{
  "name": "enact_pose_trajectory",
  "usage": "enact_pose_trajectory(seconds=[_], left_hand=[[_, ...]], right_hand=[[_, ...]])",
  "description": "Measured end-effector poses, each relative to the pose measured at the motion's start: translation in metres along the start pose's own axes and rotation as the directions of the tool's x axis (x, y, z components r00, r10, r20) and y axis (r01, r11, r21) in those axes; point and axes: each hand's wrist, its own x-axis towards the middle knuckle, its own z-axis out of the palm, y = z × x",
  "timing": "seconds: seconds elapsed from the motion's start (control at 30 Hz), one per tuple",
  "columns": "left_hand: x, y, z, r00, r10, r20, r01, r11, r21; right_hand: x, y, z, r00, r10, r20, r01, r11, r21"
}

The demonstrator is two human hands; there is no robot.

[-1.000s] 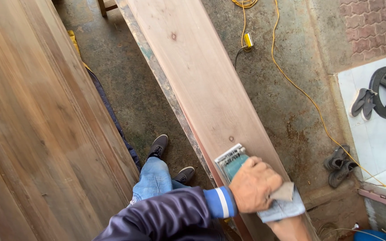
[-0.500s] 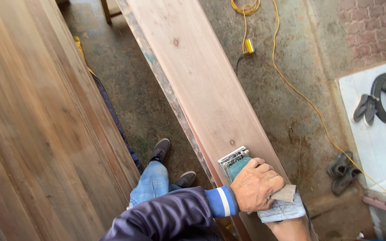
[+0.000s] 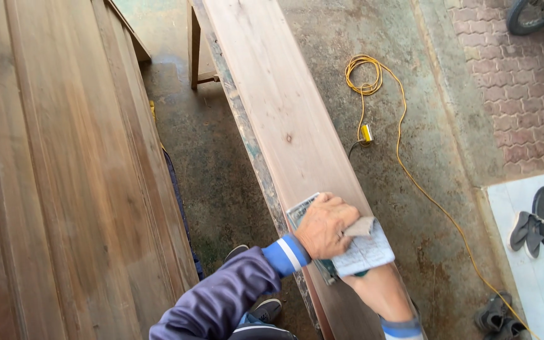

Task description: Sanding a wooden board using both manual sanding blocks and an orbital sander.

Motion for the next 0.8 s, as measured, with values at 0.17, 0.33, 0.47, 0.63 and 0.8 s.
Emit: enact_pose_trajectory(seconds=[0.17, 0.33, 0.47, 0.63, 0.8], left_hand=[[0.024, -0.061, -0.038, 0.996, -0.085, -0.011, 0.085, 0.993, 0.079], [0.052, -0.115, -0.077, 0.994, -0.080, -0.073, 0.087, 0.992, 0.097], [0.062, -0.137, -0.100, 0.993, -0.109, -0.047, 0.115, 0.984, 0.139], [0.059, -0.131, -0.100, 0.989, 0.002, -0.147, 0.014, 0.994, 0.109], [0.045, -0.079, -0.059, 0.994, -0.105, -0.012, 0.105, 0.988, 0.115]], right_hand=[[0.062, -0.047, 0.006, 0.993, -0.114, 0.030, 0.113, 0.993, 0.030], [0.121, -0.089, 0.013, 0.970, -0.241, 0.011, 0.241, 0.970, 0.036], [0.143, -0.117, 0.012, 0.991, 0.060, 0.120, -0.051, 0.995, -0.081], [0.136, -0.110, 0.014, 1.000, 0.005, 0.008, -0.005, 1.000, 0.004], [0.082, -0.077, -0.001, 0.996, -0.010, 0.083, 0.006, 0.999, 0.048]])
